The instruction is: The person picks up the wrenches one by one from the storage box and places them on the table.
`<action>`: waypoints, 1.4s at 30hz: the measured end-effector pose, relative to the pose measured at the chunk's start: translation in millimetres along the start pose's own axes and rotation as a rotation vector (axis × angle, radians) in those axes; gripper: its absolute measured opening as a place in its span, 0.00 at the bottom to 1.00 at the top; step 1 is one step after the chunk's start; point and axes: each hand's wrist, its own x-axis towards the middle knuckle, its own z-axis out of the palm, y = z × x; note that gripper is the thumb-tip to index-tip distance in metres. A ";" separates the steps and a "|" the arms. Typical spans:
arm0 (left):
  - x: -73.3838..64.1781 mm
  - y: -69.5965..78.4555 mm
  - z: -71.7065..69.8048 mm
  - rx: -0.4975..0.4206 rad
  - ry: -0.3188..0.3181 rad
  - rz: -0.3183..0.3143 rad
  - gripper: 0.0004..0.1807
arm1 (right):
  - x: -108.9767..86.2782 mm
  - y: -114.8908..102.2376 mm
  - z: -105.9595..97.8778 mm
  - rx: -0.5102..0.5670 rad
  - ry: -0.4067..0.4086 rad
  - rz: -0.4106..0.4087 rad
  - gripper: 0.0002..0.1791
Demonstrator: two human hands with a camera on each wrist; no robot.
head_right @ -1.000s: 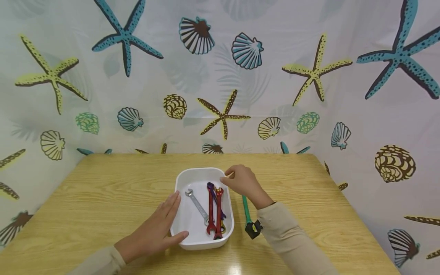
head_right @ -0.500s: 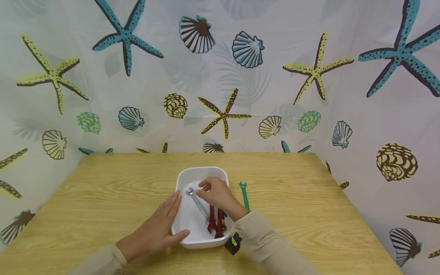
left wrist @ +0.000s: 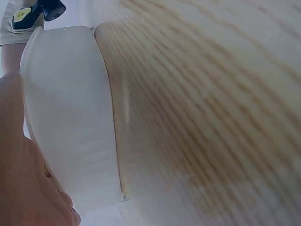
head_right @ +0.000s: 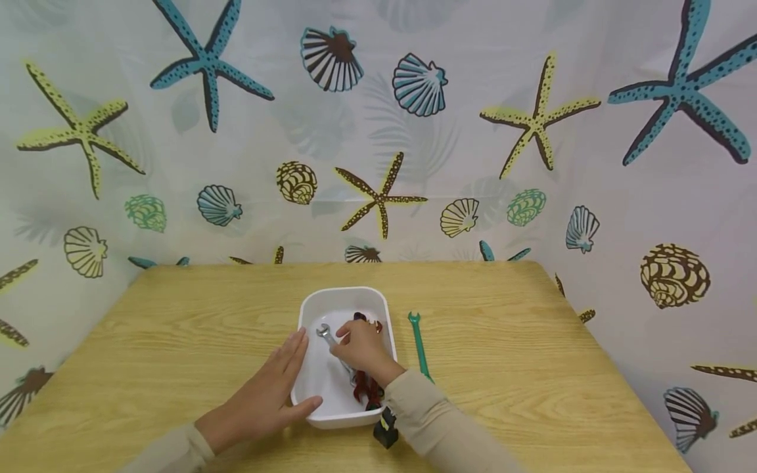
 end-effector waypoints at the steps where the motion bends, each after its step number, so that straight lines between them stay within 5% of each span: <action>1: -0.3 -0.1 -0.1 -0.002 0.003 0.001 0.53 | 0.5 0.5 0.4 -0.011 0.004 0.003 0.16; 8: -1.0 -0.2 -0.1 0.006 0.018 0.009 0.53 | 2.3 2.4 1.9 -0.057 -0.009 0.023 0.15; 17: -2.0 -0.1 2.3 0.001 0.011 -0.002 0.54 | -4.7 2.7 10.8 -0.179 -0.040 -0.095 0.16; 22: -2.3 0.3 1.7 0.007 0.020 0.009 0.53 | -8.7 0.8 14.4 -0.289 -0.032 -0.131 0.02; 27: -1.5 1.2 0.2 -0.011 -0.001 -0.003 0.53 | -9.3 0.4 14.6 -0.368 -0.015 -0.166 0.03; 42: -2.1 2.1 -1.1 -0.005 -0.005 -0.003 0.53 | -7.4 -0.6 11.0 -0.318 -0.057 -0.069 0.11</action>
